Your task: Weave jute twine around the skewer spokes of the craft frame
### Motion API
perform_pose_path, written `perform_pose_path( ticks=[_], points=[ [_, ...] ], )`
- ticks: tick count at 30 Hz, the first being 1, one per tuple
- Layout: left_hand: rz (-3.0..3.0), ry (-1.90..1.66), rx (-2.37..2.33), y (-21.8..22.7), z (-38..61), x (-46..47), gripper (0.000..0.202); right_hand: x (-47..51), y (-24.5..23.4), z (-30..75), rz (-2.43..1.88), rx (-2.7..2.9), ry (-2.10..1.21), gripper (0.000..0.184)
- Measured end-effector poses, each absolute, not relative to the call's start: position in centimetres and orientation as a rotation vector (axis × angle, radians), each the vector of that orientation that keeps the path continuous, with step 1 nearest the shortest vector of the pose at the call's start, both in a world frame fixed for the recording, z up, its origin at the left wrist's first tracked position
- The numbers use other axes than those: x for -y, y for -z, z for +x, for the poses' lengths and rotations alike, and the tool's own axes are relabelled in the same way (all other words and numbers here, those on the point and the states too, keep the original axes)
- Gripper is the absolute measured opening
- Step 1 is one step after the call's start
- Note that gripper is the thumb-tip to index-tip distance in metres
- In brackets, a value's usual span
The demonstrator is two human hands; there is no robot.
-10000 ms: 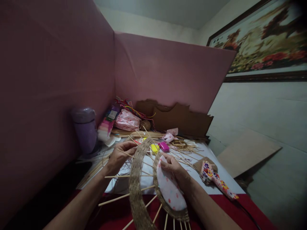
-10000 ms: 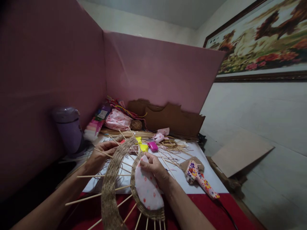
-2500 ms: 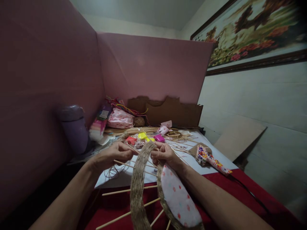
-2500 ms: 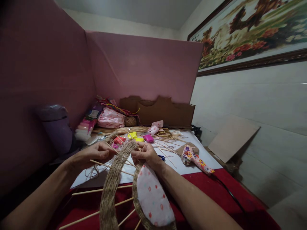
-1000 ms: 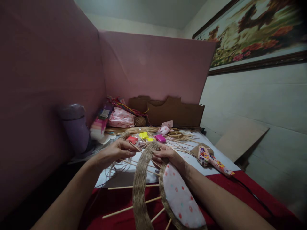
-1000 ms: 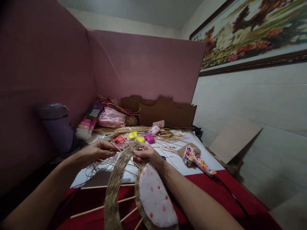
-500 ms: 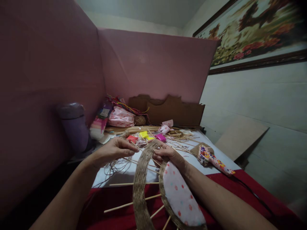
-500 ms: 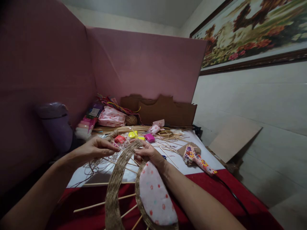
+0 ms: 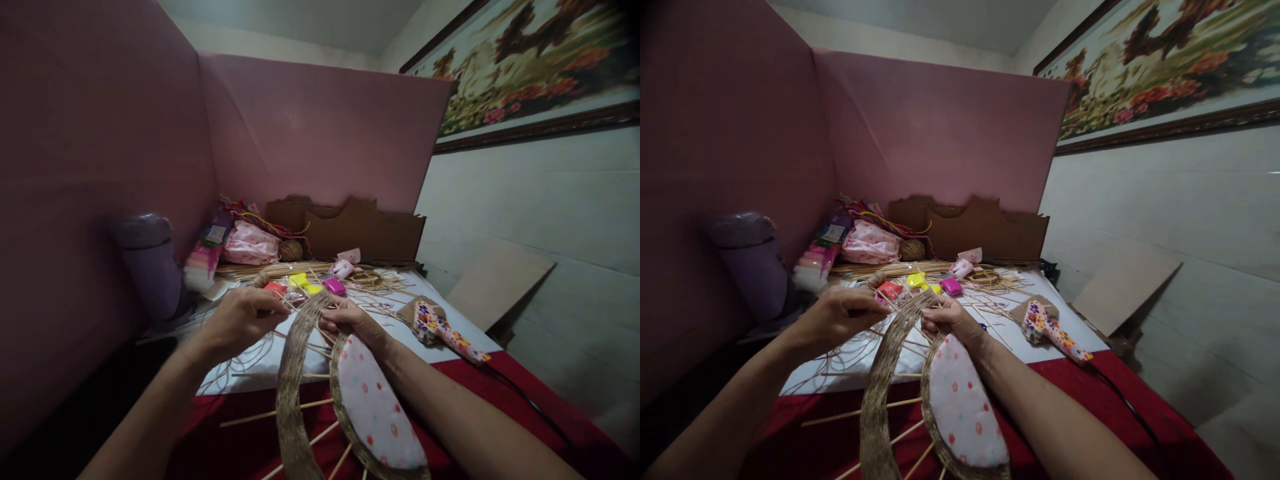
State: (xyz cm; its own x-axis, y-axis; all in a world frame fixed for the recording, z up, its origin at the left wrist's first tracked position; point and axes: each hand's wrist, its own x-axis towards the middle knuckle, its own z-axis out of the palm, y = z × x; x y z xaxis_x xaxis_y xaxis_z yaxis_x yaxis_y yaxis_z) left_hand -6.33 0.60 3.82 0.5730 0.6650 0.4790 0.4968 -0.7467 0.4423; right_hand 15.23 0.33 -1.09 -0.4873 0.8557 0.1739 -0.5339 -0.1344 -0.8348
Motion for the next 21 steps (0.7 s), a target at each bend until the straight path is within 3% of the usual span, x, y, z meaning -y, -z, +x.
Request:
perform_pose_path(
  ticks=[3, 21],
  points=[
    [2.759, -0.972, -0.997, -3.8, -6.3, -0.5, 0.016, -0.5, 1.2, 15.3, -0.479, 1.149, -1.807, 0.014],
    [2.980, -0.893, -1.102, -3.4, -5.3, 0.5, 0.017, -1.0, 1.5, 15.5, -0.730, 1.146, -1.733, 0.032]
  ],
)
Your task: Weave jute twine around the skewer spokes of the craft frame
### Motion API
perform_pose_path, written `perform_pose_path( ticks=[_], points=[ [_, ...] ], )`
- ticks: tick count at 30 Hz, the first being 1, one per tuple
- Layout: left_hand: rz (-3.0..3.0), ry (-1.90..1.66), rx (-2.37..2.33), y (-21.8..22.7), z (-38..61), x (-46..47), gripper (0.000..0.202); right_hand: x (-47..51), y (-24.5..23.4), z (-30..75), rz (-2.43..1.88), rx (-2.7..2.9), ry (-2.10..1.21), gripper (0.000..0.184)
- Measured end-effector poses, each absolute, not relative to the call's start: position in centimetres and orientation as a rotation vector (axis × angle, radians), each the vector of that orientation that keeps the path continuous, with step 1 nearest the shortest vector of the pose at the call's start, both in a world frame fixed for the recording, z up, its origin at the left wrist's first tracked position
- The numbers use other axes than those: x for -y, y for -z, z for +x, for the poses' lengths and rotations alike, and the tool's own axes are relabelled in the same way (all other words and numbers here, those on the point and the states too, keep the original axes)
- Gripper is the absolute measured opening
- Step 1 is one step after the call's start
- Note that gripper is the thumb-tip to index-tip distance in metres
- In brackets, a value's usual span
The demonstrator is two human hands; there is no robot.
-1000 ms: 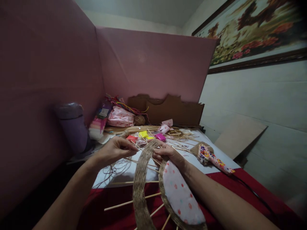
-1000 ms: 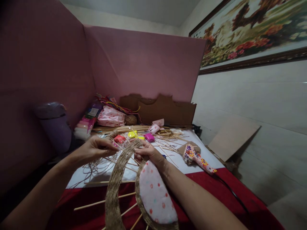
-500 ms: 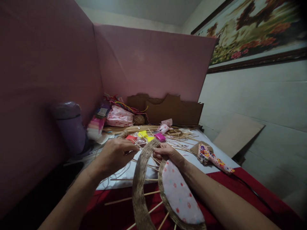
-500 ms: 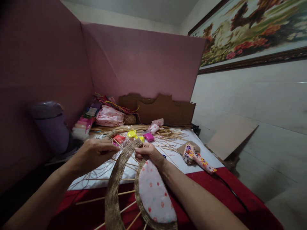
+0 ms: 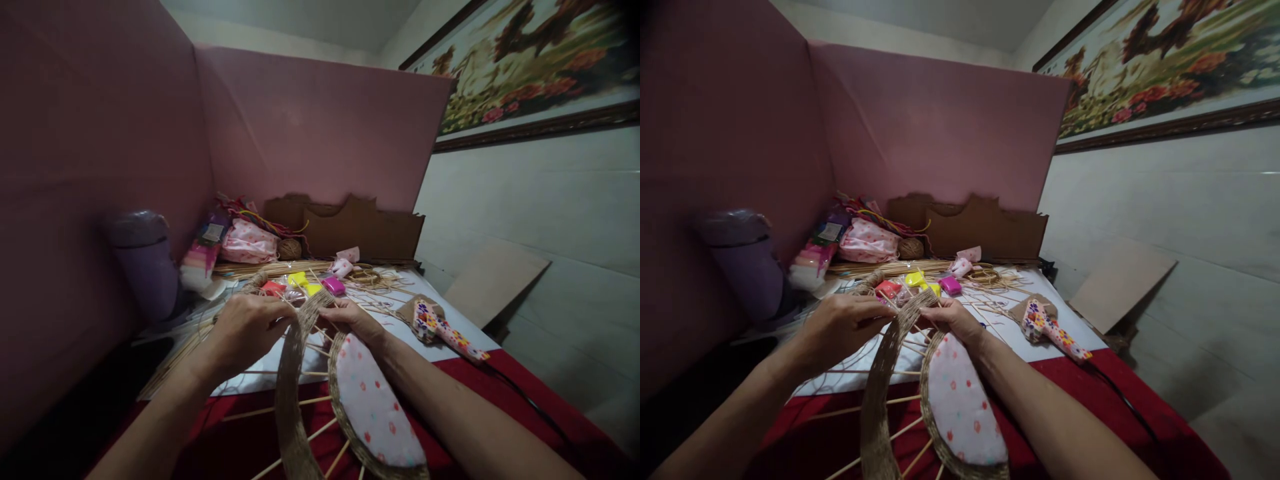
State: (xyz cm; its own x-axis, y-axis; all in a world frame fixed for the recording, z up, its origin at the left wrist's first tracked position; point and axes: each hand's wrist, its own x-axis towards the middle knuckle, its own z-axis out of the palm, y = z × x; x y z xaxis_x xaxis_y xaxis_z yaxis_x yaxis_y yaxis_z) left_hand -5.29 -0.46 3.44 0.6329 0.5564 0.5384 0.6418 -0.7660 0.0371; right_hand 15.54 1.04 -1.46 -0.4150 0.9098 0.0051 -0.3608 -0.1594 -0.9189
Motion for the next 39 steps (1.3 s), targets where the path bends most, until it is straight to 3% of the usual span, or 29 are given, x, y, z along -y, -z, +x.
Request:
perform_pose_path(
  ticks=[13, 28, 39],
  points=[
    [-2.652, 0.998, 0.957, -3.1, -5.2, 0.1, 0.017, -1.0, 1.0, 16.1, -0.625, 1.104, -1.724, 0.023],
    [-2.851, 1.040, 1.237, -3.2, -5.6, -0.1, 0.015, -1.3, 1.0, 16.4, -0.503, 1.101, -1.695, 0.018],
    [-3.352, 1.499, 1.550, -5.1, -5.4, -1.9, 0.018, -1.4, 0.0, 17.2, -0.404, 0.979, -1.663, 0.023]
  ],
)
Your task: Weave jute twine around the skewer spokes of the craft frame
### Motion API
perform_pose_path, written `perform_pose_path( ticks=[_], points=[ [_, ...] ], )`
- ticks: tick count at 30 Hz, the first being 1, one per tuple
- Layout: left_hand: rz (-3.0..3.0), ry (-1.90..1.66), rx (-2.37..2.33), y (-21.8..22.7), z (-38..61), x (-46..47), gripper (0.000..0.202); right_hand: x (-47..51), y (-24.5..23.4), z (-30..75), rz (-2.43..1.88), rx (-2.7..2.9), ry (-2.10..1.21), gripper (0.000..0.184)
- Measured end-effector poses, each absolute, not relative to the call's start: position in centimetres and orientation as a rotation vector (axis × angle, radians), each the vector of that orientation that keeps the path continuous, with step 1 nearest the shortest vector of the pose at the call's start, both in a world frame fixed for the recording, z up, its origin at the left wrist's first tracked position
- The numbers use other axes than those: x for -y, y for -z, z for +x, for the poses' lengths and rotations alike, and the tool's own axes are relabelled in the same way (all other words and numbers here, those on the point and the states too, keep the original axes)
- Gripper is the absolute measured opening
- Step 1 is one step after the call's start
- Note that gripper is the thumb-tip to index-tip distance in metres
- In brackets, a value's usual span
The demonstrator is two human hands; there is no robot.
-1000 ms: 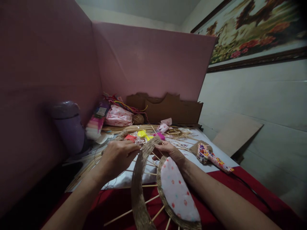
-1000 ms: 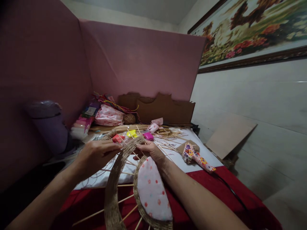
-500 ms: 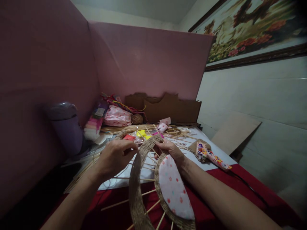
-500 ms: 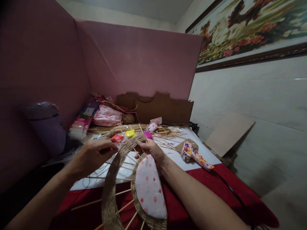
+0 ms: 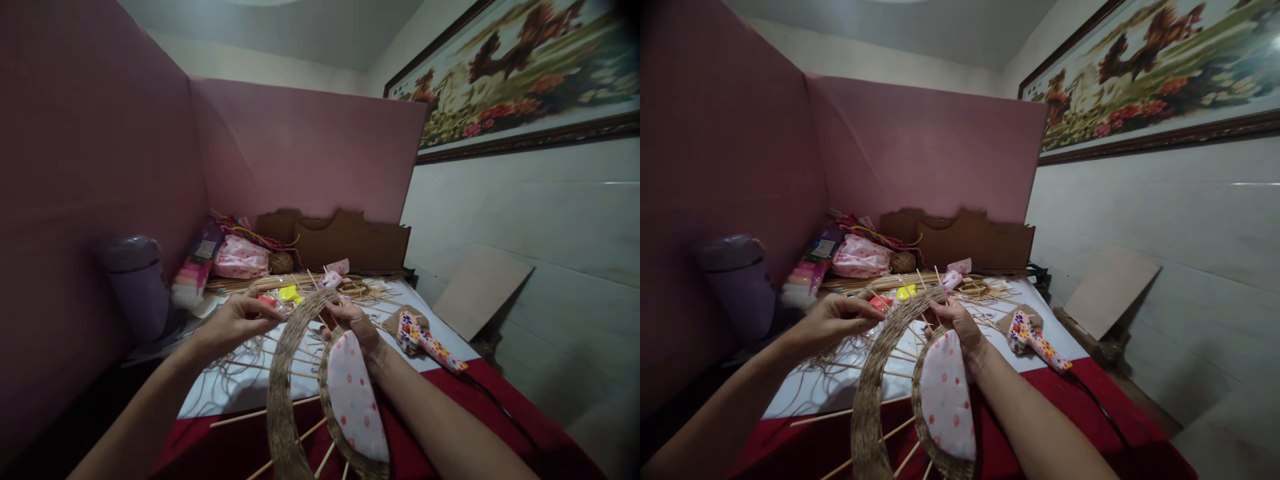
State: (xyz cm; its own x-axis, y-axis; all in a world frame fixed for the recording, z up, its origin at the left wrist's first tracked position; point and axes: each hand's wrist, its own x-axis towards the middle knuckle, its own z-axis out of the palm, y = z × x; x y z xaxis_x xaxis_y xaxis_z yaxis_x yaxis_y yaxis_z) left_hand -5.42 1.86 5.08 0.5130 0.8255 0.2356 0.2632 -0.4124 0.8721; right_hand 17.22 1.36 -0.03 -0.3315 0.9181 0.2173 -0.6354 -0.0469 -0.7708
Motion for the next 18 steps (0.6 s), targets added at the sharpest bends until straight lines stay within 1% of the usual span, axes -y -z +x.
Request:
perform_pose_path(
  ticks=[7, 13, 18],
  points=[
    [1.469, -0.689, -0.870, -5.9, -5.2, -2.3, 0.014, -1.5, -0.3, 17.6, -0.350, 0.951, -1.654, 0.018],
    [1.357, -0.764, -0.840, -3.1, -6.5, -2.8, 0.023, -1.4, -0.3, 17.4, -0.359, 0.951, -1.674, 0.022],
    [1.386, -0.766, -0.833, -2.0, -6.0, -1.9, 0.022, -1.5, -0.2, 17.4, -0.369, 0.918, -1.678, 0.024]
  ],
)
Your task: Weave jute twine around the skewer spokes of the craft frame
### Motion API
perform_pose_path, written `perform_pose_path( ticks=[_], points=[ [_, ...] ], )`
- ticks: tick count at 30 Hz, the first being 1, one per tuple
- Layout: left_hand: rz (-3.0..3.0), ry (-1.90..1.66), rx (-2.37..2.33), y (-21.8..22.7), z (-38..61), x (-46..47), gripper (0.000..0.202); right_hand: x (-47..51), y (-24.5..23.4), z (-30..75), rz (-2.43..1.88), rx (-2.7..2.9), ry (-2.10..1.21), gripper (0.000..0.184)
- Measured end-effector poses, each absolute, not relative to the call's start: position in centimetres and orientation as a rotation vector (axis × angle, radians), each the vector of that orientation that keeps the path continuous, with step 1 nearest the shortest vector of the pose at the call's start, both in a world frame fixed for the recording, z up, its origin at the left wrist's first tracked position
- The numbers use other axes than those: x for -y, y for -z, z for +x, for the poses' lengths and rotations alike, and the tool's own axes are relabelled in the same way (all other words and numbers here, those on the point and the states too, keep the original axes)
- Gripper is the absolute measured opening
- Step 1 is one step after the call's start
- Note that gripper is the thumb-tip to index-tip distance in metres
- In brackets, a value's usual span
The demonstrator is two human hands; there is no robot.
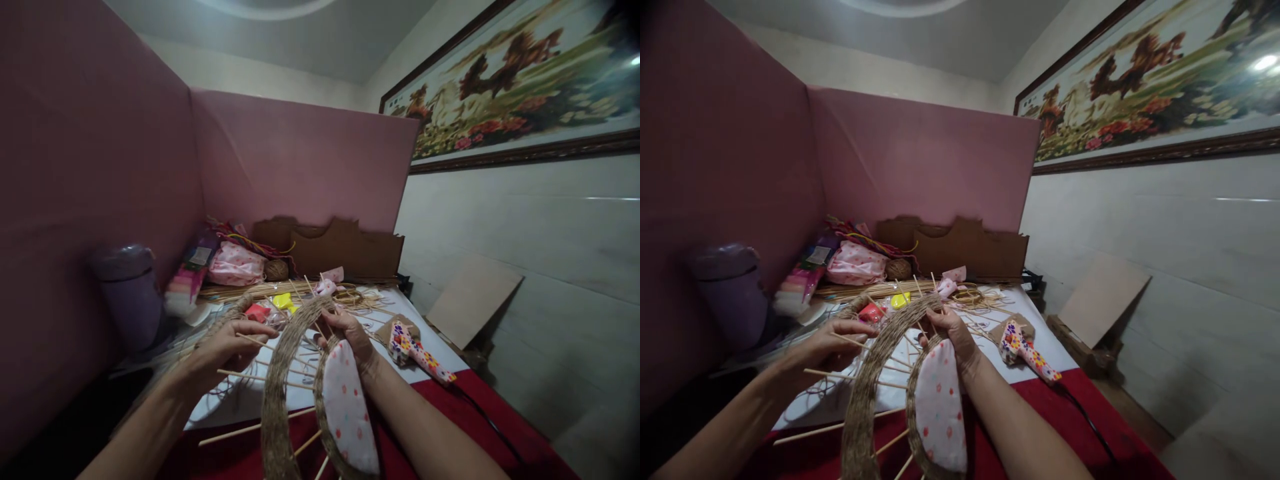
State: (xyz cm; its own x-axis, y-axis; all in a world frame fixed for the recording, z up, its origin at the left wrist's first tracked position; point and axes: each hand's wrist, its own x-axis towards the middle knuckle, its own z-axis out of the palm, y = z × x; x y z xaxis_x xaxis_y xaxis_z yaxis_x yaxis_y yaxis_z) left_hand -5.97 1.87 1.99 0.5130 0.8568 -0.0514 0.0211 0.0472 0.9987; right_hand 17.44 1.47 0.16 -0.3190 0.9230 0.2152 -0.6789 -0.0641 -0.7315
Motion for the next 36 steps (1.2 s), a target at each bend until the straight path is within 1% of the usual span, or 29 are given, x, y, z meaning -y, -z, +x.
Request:
perform_pose_path(
  ticks=[5, 9, 12, 15, 20, 23, 27, 32, 36],
  points=[
    [1.441, -0.846, -0.814, -2.6, -5.1, -1.0, 0.025, -1.6, 0.0, 17.6, -0.372, 0.883, -1.635, 0.019],
    [1.491, -0.829, -0.822, -2.4, -5.5, -1.3, 0.026, -1.7, -0.1, 17.8, -0.414, 0.838, -1.621, 0.022],
    [1.508, -0.786, -0.822, -2.4, -6.0, -1.4, 0.023, -1.7, -0.2, 17.9, -0.431, 0.810, -1.606, 0.023],
    [1.455, -0.816, -0.802, -2.8, -6.2, -1.2, 0.021, -1.7, -0.3, 18.1, -0.437, 0.832, -1.603, 0.023],
    [1.378, -0.780, -0.778, -3.4, -6.1, -1.0, 0.033, -1.8, -0.3, 18.2, -0.461, 0.905, -1.586, 0.021],
    [1.405, -0.801, -0.770, -3.2, -6.1, -1.1, 0.033, -1.9, -0.2, 18.3, -0.456, 0.930, -1.584, 0.019],
    [1.555, -0.868, -0.816, -3.0, -6.3, -1.4, 0.030, -2.2, -0.1, 18.5, -0.465, 0.961, -1.577, 0.020],
    [1.834, -0.969, -0.917, -3.2, -6.1, -1.7, 0.019, -2.3, 0.0, 18.6, -0.487, 0.955, -1.551, 0.019],
    [1.998, -1.085, -0.972, -3.1, -5.9, -1.6, 0.021, -2.6, 0.0, 18.7, -0.490, 0.949, -1.554, 0.020]
  ],
)
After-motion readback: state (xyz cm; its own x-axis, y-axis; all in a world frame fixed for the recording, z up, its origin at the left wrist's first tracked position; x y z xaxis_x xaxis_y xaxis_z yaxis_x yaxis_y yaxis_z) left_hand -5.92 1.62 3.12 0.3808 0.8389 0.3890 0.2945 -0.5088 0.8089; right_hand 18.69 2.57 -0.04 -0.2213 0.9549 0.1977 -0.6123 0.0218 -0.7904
